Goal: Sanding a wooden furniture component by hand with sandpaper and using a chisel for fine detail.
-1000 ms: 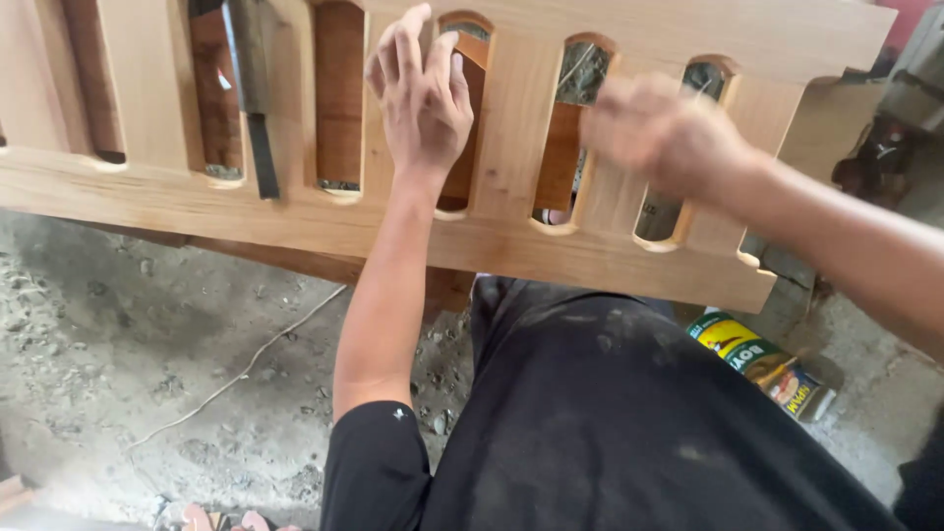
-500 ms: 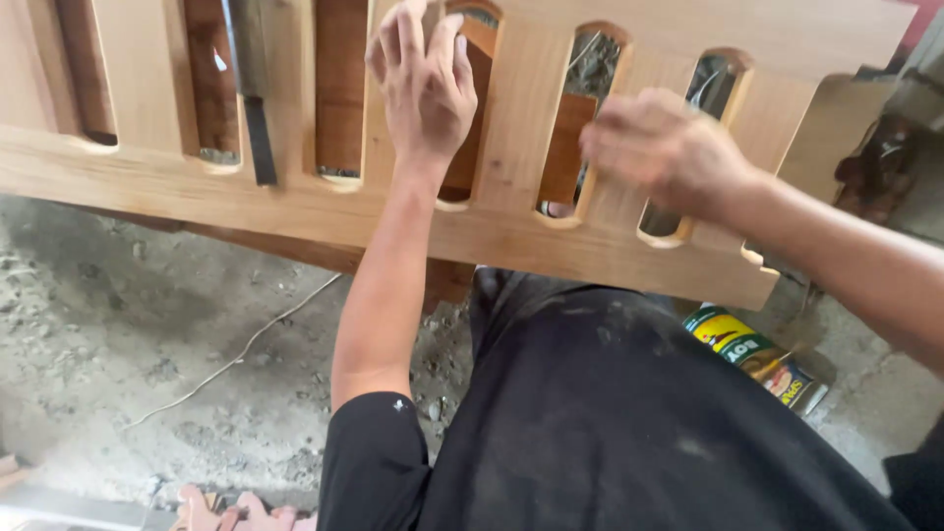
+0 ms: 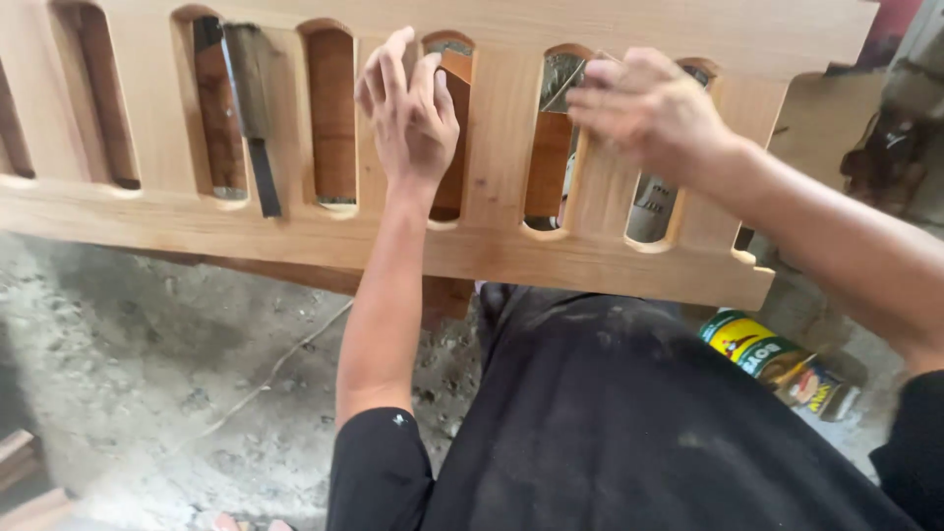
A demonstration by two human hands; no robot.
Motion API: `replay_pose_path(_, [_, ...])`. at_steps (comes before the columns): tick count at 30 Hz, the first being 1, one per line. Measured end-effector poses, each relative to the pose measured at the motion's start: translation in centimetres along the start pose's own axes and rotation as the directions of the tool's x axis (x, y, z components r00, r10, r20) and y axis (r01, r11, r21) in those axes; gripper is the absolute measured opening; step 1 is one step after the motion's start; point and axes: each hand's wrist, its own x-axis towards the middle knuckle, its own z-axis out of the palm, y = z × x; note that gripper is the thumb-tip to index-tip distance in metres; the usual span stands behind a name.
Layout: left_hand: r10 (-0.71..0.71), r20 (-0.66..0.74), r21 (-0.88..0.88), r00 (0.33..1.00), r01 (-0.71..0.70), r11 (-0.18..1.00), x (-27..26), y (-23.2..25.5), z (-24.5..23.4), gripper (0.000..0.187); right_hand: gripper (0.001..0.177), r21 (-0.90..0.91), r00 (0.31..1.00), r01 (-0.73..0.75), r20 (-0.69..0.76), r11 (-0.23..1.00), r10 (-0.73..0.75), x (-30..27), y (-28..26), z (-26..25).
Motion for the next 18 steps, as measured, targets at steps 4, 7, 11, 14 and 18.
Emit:
replay_pose_path(4, [0.005, -0.025, -0.003, 1.000, -0.005, 1.000, 1.2, 0.1, -0.1, 0.018, 0.061, -0.056, 0.992, 0.035, 0.124, 0.998, -0.028, -1.0, -1.2, 0.8])
replay_pose_path(7, [-0.013, 0.015, 0.022, 1.000, 0.012, 1.000, 1.0, 0.3, -0.2, 0.017, 0.050, 0.064, 0.997, -0.073, 0.012, 0.995, 0.073, 0.3, 2.7, -0.5])
replay_pose_path(11, [0.012, -0.008, 0.028, 1.000, -0.012, 1.000, 1.1, 0.3, -0.3, 0.017, 0.038, -0.113, 0.994, -0.057, 0.082, 0.992, 0.067, -0.5, -1.1, -0.6])
replay_pose_path(14, [-0.003, -0.014, 0.008, 1.000, 0.003, 1.000, 1.5, 0.3, 0.1, 0.017, 0.049, -0.096, 0.990, 0.077, 0.122, 0.992, -0.065, -0.6, 0.3, 0.1])
replay_pose_path(18, [-0.010, 0.013, 0.022, 1.000, 0.010, 1.000, 0.4, 0.3, -0.5, 0.017, 0.049, -0.104, 0.995, 0.002, 0.102, 0.995, 0.008, -0.6, -0.9, 0.7])
